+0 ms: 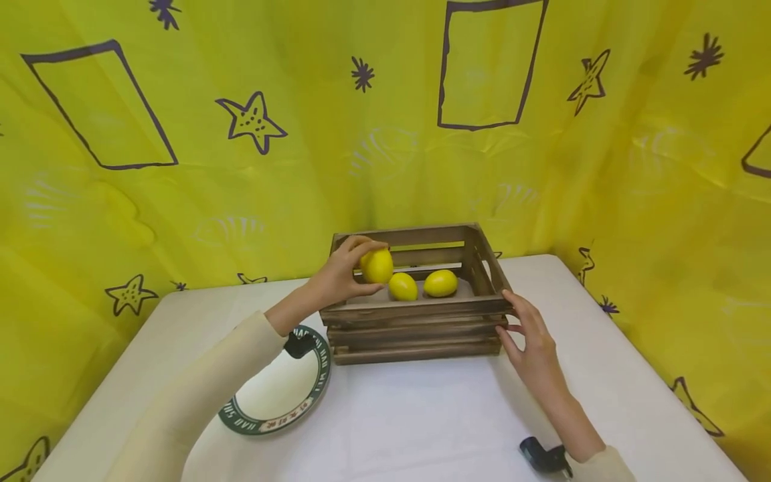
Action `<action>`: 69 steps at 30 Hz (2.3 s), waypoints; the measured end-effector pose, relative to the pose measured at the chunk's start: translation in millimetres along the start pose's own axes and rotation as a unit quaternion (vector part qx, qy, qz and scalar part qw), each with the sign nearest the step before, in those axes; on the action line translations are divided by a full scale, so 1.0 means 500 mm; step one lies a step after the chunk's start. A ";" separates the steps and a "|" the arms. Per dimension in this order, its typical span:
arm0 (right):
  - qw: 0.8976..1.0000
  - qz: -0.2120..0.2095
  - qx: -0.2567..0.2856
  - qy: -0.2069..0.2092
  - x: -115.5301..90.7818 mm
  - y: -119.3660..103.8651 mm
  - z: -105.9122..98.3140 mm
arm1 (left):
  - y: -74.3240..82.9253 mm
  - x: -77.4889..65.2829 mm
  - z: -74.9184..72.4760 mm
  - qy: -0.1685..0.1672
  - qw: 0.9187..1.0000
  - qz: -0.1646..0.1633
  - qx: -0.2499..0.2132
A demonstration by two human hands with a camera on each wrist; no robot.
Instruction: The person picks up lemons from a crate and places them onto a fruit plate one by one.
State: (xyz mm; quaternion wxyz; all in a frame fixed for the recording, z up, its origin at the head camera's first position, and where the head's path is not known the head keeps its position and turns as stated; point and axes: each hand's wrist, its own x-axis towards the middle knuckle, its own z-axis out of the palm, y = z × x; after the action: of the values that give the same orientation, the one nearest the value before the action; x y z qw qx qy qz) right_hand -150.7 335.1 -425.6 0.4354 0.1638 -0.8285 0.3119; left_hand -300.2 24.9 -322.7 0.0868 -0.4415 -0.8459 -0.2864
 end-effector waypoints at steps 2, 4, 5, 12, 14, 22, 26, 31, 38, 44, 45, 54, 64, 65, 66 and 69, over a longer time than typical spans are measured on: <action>1.000 0.000 0.000 0.000 -0.001 0.000 0.003 | 0.001 -0.007 -0.006 0.019 1.000 0.001 -0.010; 1.000 0.002 0.000 0.001 -0.001 0.002 0.004 | 0.004 -0.012 -0.012 0.039 0.999 0.007 -0.009; 1.000 0.003 0.000 0.002 -0.001 0.003 0.005 | 0.006 -0.015 -0.016 0.049 0.999 0.010 -0.007; 1.000 -0.003 0.006 0.005 -0.004 0.009 0.006 | 0.022 -0.037 -0.039 0.107 0.994 0.016 -0.016; 1.000 -0.003 0.008 0.004 -0.003 0.007 0.006 | 0.027 -0.046 -0.045 0.118 0.993 0.014 -0.022; 1.000 0.000 0.009 0.001 -0.001 0.004 0.004 | 0.052 -0.085 -0.053 0.156 0.987 0.008 -0.033; 1.000 -0.002 0.010 0.001 -0.003 0.006 0.006 | 0.064 -0.102 -0.062 0.169 0.985 0.010 -0.034; 1.000 0.002 0.013 -0.002 -0.004 0.006 0.001 | 0.075 -0.123 -0.063 0.177 0.983 0.004 -0.038; 1.000 0.010 0.011 -0.009 -0.006 0.007 -0.001 | 0.074 -0.155 -0.051 0.200 0.978 0.002 -0.052; 1.000 0.014 0.015 -0.011 -0.012 0.009 0.001 | 0.067 -0.183 -0.041 0.247 0.967 -0.006 -0.064; 1.000 0.016 0.016 -0.013 -0.013 0.009 0.001 | 0.066 -0.188 -0.041 0.255 0.965 -0.009 -0.067; 1.000 0.019 0.021 -0.013 -0.013 0.009 0.003 | 0.058 -0.232 -0.037 0.290 0.952 -0.022 -0.098; 1.000 0.014 0.013 -0.014 -0.007 0.007 0.006 | 0.037 -0.277 -0.029 0.315 0.941 -0.047 -0.111; 1.000 0.012 0.014 -0.014 -0.007 0.007 0.006 | 0.034 -0.281 -0.029 0.314 0.941 -0.053 -0.110; 1.000 0.011 0.015 -0.013 -0.007 0.007 0.007 | 0.030 -0.285 -0.028 0.313 0.942 -0.060 -0.109; 1.000 0.012 0.015 -0.013 -0.008 0.006 0.007 | 0.021 -0.296 -0.026 0.304 0.942 -0.087 -0.112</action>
State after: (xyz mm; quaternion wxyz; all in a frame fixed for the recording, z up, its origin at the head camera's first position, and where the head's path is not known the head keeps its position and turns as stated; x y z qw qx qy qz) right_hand -152.2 335.2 -431.6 0.4183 0.1644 -0.8311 0.3275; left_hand -205.1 -81.0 -367.1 0.2649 -0.2653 -0.7767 -0.5061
